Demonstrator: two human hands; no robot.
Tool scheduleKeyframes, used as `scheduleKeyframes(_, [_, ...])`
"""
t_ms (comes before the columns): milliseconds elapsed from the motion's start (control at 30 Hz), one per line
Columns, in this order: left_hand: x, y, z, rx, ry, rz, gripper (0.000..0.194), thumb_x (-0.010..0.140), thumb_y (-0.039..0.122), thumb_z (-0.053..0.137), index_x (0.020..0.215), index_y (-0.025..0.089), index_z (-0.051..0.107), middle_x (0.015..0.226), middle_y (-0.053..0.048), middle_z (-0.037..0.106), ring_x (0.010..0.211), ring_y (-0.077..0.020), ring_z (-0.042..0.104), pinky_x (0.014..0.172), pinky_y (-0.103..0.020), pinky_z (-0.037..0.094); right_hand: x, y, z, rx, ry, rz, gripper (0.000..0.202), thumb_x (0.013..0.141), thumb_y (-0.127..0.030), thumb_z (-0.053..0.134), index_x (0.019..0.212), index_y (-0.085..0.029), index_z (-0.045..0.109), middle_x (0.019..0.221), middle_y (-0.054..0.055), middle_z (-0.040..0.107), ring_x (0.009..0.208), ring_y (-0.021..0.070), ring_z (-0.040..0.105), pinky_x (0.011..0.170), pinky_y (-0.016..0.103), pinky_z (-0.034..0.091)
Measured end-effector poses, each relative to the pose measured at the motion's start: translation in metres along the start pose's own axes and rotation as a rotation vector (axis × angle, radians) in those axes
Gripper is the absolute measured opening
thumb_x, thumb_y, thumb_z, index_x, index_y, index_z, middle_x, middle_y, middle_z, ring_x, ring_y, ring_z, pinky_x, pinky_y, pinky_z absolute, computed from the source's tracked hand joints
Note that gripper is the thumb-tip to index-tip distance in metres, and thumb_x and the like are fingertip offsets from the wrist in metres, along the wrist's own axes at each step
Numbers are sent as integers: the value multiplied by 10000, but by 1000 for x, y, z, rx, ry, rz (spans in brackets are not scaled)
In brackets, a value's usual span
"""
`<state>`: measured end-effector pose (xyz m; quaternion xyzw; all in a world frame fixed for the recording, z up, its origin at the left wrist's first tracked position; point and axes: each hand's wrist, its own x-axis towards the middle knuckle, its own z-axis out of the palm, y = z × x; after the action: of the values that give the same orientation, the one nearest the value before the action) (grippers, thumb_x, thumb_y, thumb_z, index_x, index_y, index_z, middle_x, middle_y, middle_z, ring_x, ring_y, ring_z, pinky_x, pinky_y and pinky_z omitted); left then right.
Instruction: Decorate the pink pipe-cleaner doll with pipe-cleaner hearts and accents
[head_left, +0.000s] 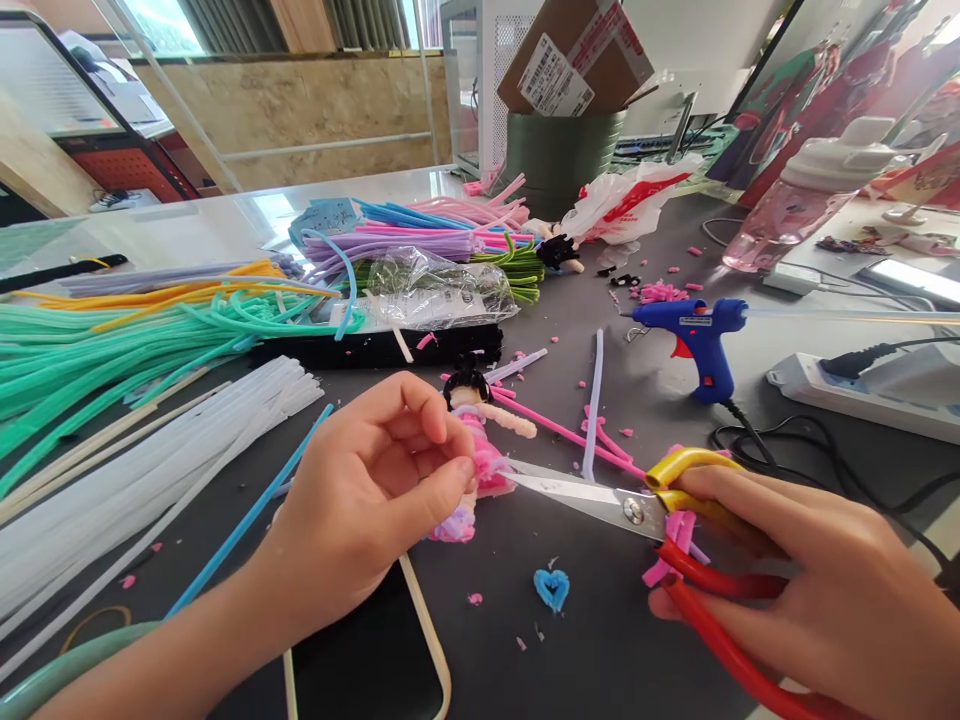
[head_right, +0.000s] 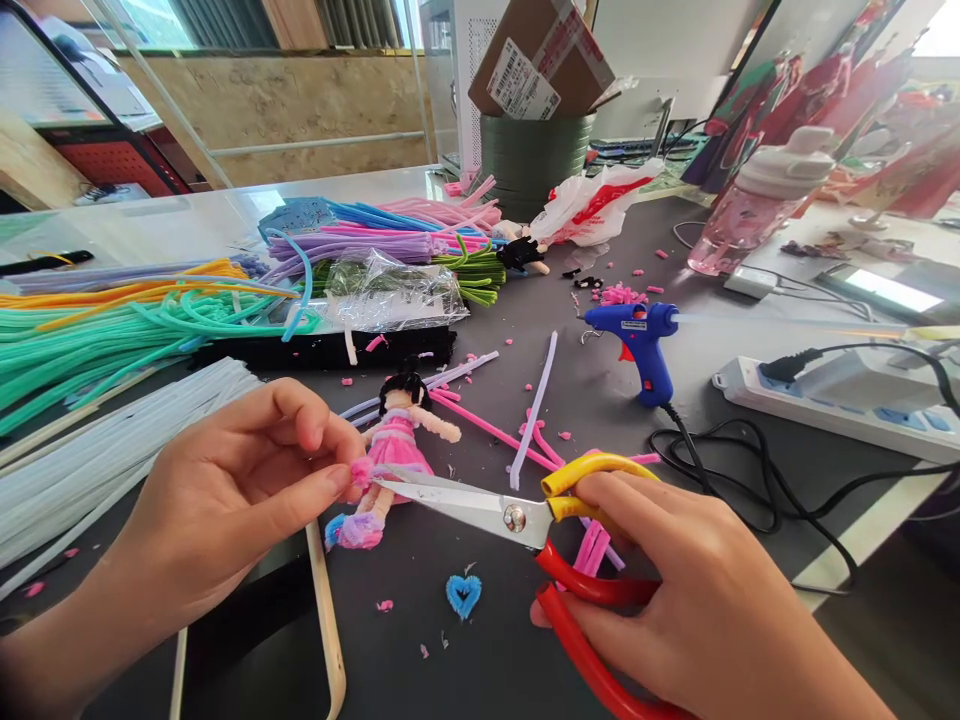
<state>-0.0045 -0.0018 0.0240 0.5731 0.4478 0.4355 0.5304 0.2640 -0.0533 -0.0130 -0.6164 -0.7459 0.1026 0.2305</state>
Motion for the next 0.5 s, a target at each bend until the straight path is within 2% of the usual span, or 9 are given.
scheduleKeyframes(133, [2, 1, -1, 25, -36, 58, 242, 744, 84, 672, 723, 229, 480, 690, 82, 636, 599, -73, 590, 551, -154, 516, 5, 2, -4, 68, -54, -92, 221, 660, -356, 757, 852, -300, 662, 854, -2, 736, 621, 187, 638, 565, 272, 513])
scheduleKeyframes(300, [3, 1, -3, 63, -76, 113, 267, 759, 52, 651, 728, 242, 466, 713, 93, 651, 610, -67, 594, 559, -146, 509, 5, 1, -3, 71, -84, -69, 208, 648, -394, 792, 769, -287, 660, 868, 10, 745, 537, 170, 585, 508, 274, 508])
scheduleKeyframes(400, [1, 1, -4, 85, -82, 133, 287, 763, 29, 646, 732, 246, 460, 724, 97, 655, 635, -65, 606, 577, -140, 509, 6, 1, -3, 55, -59, -116, 193, 682, -422, 771, 766, -292, 656, 767, -4, 713, 533, 168, 579, 476, 258, 491])
scheduleKeyframes(500, [0, -1, -4, 97, -89, 165, 295, 763, 15, 638, 739, 248, 460, 730, 93, 654, 639, -71, 608, 576, -148, 507, 8, 1, -4, 11, -8, -209, 214, 746, -484, 708, 724, -283, 638, 590, -31, 603, 448, 143, 477, 419, 248, 452])
